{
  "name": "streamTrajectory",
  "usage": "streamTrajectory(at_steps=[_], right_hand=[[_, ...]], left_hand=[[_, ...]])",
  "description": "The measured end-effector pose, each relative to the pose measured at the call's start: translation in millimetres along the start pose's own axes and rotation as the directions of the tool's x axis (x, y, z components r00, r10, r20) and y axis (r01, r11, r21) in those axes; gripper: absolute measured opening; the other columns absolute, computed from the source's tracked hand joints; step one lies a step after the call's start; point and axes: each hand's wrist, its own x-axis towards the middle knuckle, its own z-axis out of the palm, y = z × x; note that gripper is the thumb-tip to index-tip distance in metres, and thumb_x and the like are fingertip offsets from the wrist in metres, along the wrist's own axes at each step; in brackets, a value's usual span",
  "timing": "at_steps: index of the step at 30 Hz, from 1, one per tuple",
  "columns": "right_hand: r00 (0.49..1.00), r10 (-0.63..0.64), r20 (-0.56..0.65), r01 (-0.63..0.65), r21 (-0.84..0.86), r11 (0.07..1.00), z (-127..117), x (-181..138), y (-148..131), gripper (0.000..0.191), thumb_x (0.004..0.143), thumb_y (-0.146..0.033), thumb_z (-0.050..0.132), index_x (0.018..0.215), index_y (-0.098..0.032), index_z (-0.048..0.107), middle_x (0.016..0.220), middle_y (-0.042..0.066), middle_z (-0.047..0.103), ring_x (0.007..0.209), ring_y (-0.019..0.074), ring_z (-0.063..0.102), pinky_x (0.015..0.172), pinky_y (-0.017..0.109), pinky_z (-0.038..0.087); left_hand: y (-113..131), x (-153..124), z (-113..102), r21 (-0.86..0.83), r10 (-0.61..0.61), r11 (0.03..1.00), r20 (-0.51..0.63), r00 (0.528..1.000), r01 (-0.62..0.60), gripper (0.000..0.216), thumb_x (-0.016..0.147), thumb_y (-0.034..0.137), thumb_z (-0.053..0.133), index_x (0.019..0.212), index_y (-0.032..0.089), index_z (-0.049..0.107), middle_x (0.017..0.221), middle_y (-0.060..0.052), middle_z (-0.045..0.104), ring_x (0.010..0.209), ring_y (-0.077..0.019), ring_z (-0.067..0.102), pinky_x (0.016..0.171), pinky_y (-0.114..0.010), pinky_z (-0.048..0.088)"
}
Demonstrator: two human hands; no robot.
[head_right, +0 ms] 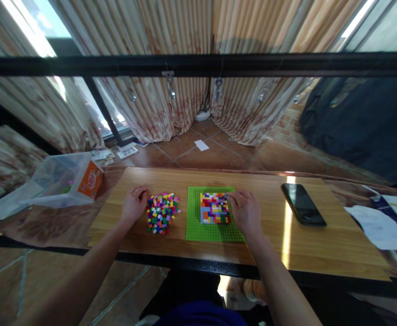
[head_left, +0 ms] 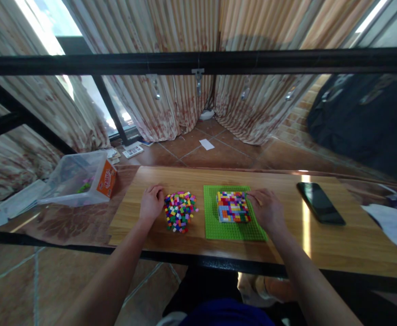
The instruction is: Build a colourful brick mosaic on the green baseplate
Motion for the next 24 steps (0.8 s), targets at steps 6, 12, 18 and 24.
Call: streamTrajectory(at_steps=[6, 12, 18, 24], right_hand=[[0.989, -0.098, 0.113, 0.099, -0.002, 0.995, 7.7, 8.2, 8.3, 0.031, 0.095, -0.032, 0.049, 0.093, -0.022, 0.078, 0.095, 0.010, 0.067, 0.092, 0.0233, 0.059, 0.085, 0.039, 0.049], [0.982, -0.118, 0.148, 0.127, -0.050, 0.991, 9.3, 11.2, 10.3, 0.030, 0.095, -0.029, 0.049, 0.091, -0.023, 0.079, 0.094, 0.009, 0.067, 0.091, 0.0228, 0.058, 0.087, 0.039, 0.049], [0.982, -0.118, 0.150, 0.124, -0.035, 0.992, 12.3, 10.9, 10.7, 0.030, 0.094, -0.030, 0.049, 0.094, -0.023, 0.079, 0.098, 0.009, 0.069, 0.094, 0.0231, 0.060, 0.090, 0.040, 0.049], [0.995, 0.079, 0.053, -0.085, 0.116, 0.990, 20.6, 1.6, 11.1, 0.031, 0.089, -0.042, 0.054, 0.096, -0.022, 0.077, 0.102, 0.009, 0.071, 0.092, 0.0220, 0.065, 0.087, 0.039, 0.052]], left_hand=[[-0.3, 0.8, 0.1, 0.002, -0.003, 1.000, 0.007, 1.000, 0.003, 0.026, 0.088, 0.020, 0.045, 0.097, 0.017, 0.069, 0.106, -0.013, 0.070, 0.103, -0.0286, 0.063, 0.098, -0.046, 0.051], [-0.1, 0.8, -0.7, 0.011, 0.006, 1.000, 0.009, 1.000, -0.006, 0.026, 0.088, 0.021, 0.045, 0.096, 0.016, 0.069, 0.104, -0.013, 0.070, 0.101, -0.0286, 0.063, 0.097, -0.045, 0.052], [-0.1, 0.1, -0.3, 0.008, 0.002, 1.000, 0.005, 1.000, -0.002, 0.025, 0.088, 0.020, 0.046, 0.097, 0.017, 0.069, 0.106, -0.013, 0.070, 0.104, -0.0285, 0.063, 0.098, -0.044, 0.052], [0.7, 0.5, 0.1, 0.001, -0.009, 1.000, 0.008, 1.000, 0.009, 0.025, 0.087, 0.019, 0.046, 0.095, 0.018, 0.069, 0.104, -0.012, 0.071, 0.102, -0.0277, 0.064, 0.098, -0.044, 0.052]])
